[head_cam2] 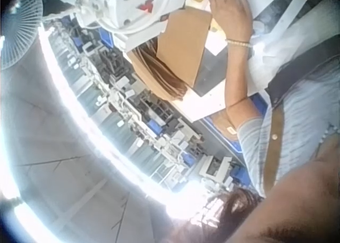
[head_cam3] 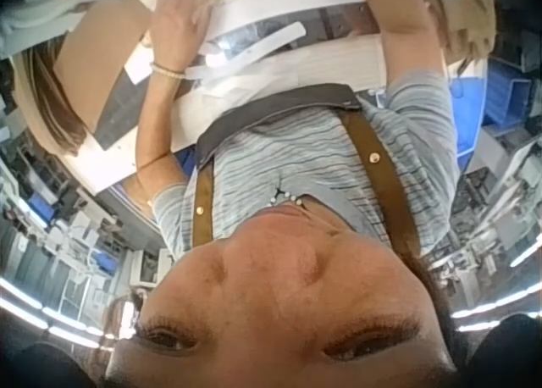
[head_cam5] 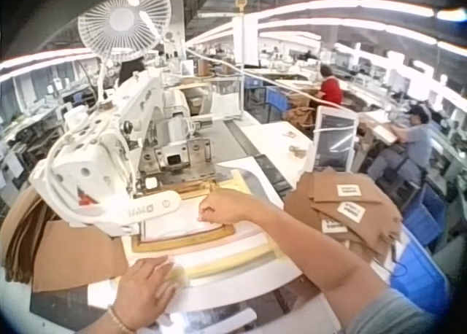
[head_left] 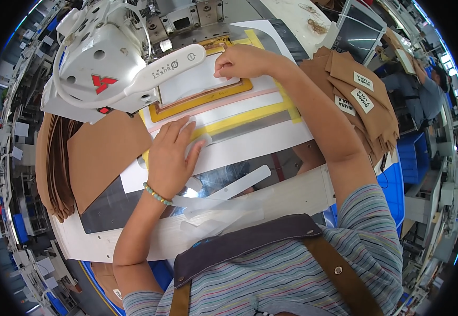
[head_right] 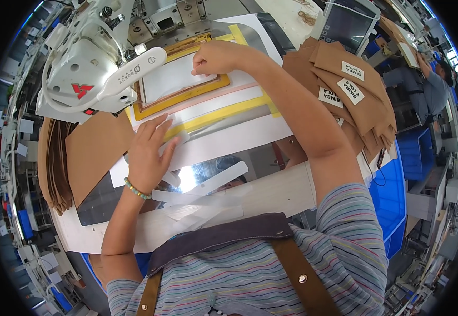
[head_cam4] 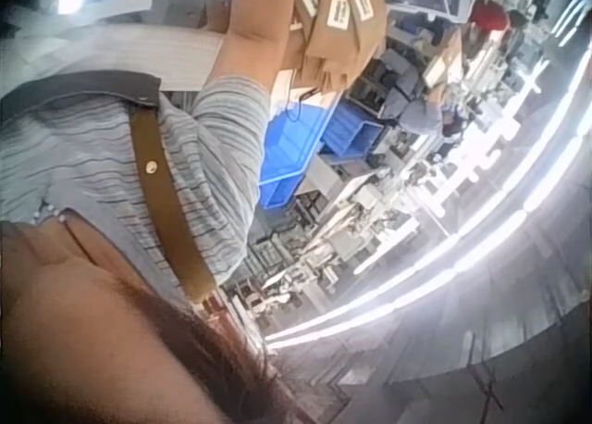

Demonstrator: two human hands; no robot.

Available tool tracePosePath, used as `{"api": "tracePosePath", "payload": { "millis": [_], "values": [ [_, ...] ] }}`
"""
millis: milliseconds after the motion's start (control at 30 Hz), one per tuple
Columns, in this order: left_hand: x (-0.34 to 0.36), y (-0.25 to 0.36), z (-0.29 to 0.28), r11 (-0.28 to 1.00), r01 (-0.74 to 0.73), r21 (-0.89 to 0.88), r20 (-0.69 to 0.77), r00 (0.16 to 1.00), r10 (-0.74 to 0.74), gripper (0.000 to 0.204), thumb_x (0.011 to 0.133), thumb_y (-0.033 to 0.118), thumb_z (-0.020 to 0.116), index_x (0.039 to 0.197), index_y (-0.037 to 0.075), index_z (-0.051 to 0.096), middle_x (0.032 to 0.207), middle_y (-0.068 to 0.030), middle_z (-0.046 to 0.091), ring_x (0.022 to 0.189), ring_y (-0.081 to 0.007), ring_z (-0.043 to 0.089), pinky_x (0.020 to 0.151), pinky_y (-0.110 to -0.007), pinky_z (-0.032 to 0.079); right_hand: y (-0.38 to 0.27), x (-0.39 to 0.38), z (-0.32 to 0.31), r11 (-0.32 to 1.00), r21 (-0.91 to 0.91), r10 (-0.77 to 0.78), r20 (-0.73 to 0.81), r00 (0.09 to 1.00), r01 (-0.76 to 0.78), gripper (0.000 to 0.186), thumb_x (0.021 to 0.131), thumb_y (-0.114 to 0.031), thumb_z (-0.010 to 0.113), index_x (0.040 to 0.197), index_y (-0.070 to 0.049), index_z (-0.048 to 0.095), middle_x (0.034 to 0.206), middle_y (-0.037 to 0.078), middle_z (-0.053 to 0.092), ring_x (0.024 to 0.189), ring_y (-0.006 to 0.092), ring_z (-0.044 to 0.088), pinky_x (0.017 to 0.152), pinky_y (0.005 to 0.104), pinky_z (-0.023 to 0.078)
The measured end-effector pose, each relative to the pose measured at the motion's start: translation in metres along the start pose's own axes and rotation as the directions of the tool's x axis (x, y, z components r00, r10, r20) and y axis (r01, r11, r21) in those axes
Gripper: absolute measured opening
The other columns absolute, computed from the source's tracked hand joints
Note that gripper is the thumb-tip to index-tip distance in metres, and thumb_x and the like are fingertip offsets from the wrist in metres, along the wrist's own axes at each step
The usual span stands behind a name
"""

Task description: The recorder places leather patches into a guide and uses an automated industrial sewing machine to stitch them onto leather components.

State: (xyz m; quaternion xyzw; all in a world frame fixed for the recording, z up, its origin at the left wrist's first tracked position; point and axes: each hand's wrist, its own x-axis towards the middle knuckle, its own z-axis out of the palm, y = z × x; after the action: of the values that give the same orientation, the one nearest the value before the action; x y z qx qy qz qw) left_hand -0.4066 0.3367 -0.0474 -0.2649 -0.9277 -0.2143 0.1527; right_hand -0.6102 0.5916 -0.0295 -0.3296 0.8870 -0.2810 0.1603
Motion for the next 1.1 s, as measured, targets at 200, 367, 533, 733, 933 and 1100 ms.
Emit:
{"api": "tracePosePath", "payload": {
  "millis": [200, 367, 533, 733, 933, 1100],
  "values": [
    [0.008, -0.014, -0.002, 0.997, 0.069, 0.031, -0.02, 0.997, -0.069, 0.041, 0.091, 0.01, 0.078, 0.128, -0.002, 0.067, 0.134, -0.0172, 0.068, 0.122, -0.0392, 0.062, 0.104, -0.048, 0.051, 0.0, -0.003, -0.007, 0.998, -0.061, -0.029, 0.068, 0.997, 0.033, 0.017, 0.089, -0.015, 0.079, 0.103, -0.006, 0.077, 0.069, 0.0, 0.062, 0.067, 0.0149, 0.057, 0.066, 0.0349, 0.046],
    [0.014, -0.032, 0.011, 0.986, -0.02, 0.166, -0.076, 0.997, 0.033, 0.049, 0.095, 0.017, 0.076, 0.139, -0.001, 0.064, 0.145, -0.0189, 0.064, 0.132, -0.0412, 0.058, 0.113, -0.048, 0.047, 0.003, 0.002, -0.005, 0.995, -0.092, -0.029, -0.003, 1.0, 0.029, 0.019, 0.084, -0.013, 0.08, 0.101, -0.007, 0.076, 0.076, 0.004, 0.068, 0.074, 0.0193, 0.063, 0.07, 0.0373, 0.049],
    [0.02, -0.04, 0.019, 0.986, -0.005, 0.168, -0.017, 1.0, 0.008, 0.053, 0.098, 0.024, 0.073, 0.144, -0.001, 0.06, 0.148, -0.0199, 0.061, 0.139, -0.0418, 0.052, 0.117, -0.05, 0.042, 0.003, 0.003, 0.0, 0.975, -0.195, -0.126, -0.086, 0.988, 0.108, 0.016, 0.079, -0.012, 0.079, 0.095, -0.007, 0.075, 0.08, 0.007, 0.072, 0.079, 0.0251, 0.07, 0.072, 0.0406, 0.054],
    [0.039, -0.036, 0.018, 0.995, -0.057, 0.082, 0.019, 0.998, 0.055, 0.05, 0.099, 0.023, 0.071, 0.143, 0.0, 0.061, 0.148, -0.0191, 0.061, 0.14, -0.0409, 0.052, 0.117, -0.05, 0.042, 0.007, -0.003, -0.003, 0.965, -0.191, -0.19, -0.051, 0.98, 0.177, 0.011, 0.081, -0.008, 0.078, 0.089, -0.004, 0.071, 0.077, 0.009, 0.071, 0.073, 0.0244, 0.066, 0.069, 0.0393, 0.05],
    [0.065, -0.034, 0.026, 0.992, -0.085, -0.096, 0.066, 0.994, 0.092, 0.046, 0.101, 0.019, 0.069, 0.142, -0.001, 0.06, 0.142, -0.02, 0.063, 0.137, -0.0394, 0.055, 0.114, -0.046, 0.045, 0.005, -0.004, -0.007, 0.986, -0.112, -0.119, 0.021, 0.993, 0.12, 0.01, 0.078, -0.009, 0.079, 0.086, -0.005, 0.074, 0.078, 0.007, 0.073, 0.077, 0.023, 0.07, 0.07, 0.0376, 0.053],
    [0.078, -0.03, 0.032, 0.98, -0.081, -0.182, 0.093, 0.991, 0.1, 0.045, 0.102, 0.019, 0.068, 0.141, -0.002, 0.06, 0.136, -0.0219, 0.065, 0.132, -0.0378, 0.057, 0.112, -0.045, 0.047, 0.006, 0.002, -0.008, 0.983, -0.131, -0.121, 0.059, 0.991, 0.128, 0.007, 0.082, -0.005, 0.076, 0.088, -0.003, 0.073, 0.078, 0.008, 0.074, 0.072, 0.0201, 0.068, 0.067, 0.0359, 0.05]
  ]
}}
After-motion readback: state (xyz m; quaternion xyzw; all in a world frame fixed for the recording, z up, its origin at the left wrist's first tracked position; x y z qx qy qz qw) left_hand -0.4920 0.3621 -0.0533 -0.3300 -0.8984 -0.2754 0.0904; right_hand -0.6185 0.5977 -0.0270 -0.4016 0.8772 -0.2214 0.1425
